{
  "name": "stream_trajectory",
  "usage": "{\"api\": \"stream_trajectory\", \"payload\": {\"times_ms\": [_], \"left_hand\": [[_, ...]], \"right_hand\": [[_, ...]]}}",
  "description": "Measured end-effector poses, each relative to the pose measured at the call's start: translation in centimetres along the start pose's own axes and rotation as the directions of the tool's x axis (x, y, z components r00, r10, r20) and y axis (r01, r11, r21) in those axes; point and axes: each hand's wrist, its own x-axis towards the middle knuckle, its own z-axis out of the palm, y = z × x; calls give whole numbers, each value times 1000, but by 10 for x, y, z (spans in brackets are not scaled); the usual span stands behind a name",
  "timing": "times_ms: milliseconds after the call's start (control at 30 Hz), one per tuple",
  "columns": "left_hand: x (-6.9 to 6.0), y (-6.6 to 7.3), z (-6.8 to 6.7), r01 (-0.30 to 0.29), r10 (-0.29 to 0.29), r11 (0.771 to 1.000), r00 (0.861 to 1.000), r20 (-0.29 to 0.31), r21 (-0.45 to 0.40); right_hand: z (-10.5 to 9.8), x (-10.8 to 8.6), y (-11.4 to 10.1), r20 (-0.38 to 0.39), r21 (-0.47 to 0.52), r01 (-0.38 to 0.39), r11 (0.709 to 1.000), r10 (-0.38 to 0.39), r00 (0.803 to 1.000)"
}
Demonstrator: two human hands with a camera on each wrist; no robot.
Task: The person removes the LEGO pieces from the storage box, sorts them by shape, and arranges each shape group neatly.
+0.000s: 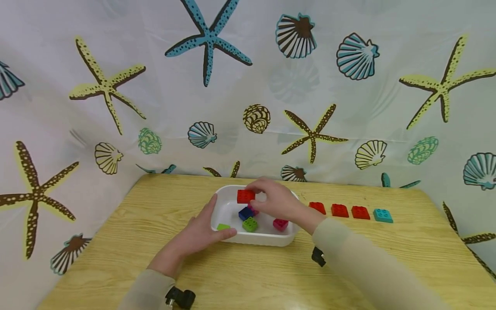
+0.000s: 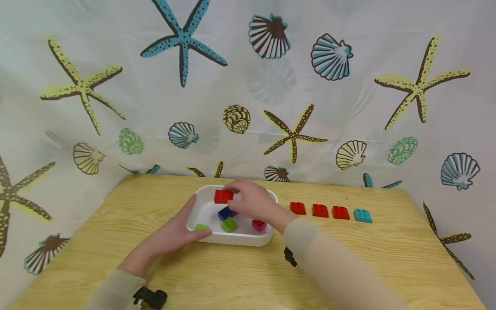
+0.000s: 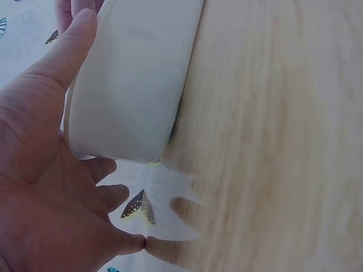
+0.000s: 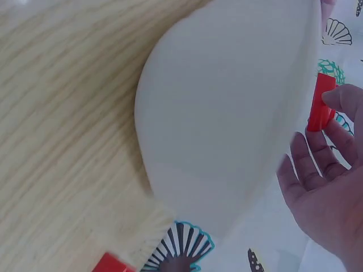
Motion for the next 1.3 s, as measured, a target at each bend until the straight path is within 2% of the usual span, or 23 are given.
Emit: {"api": "stream_trajectory", "payload": {"times_ms": [367,800,1100,1300], "left_hand": [[0,1,0,18,-18,1000,1000,14,13],[1,0,1,12,-11,1000,1000,15,-9],[1,0,4,34,-34,999,999,29,-13],[1,1,2,16,-16,1000,1000,21,-5]], "right_hand": [[-36,-34,11,-22,-45,35,998,-36,999],[-72,-78,37,-51,-42,-38,998,36,998],[-92,-111,61,-103,-18,-73,997,71,992],[-115,-133,79,-118,-46,-109,993,103,988]]}}
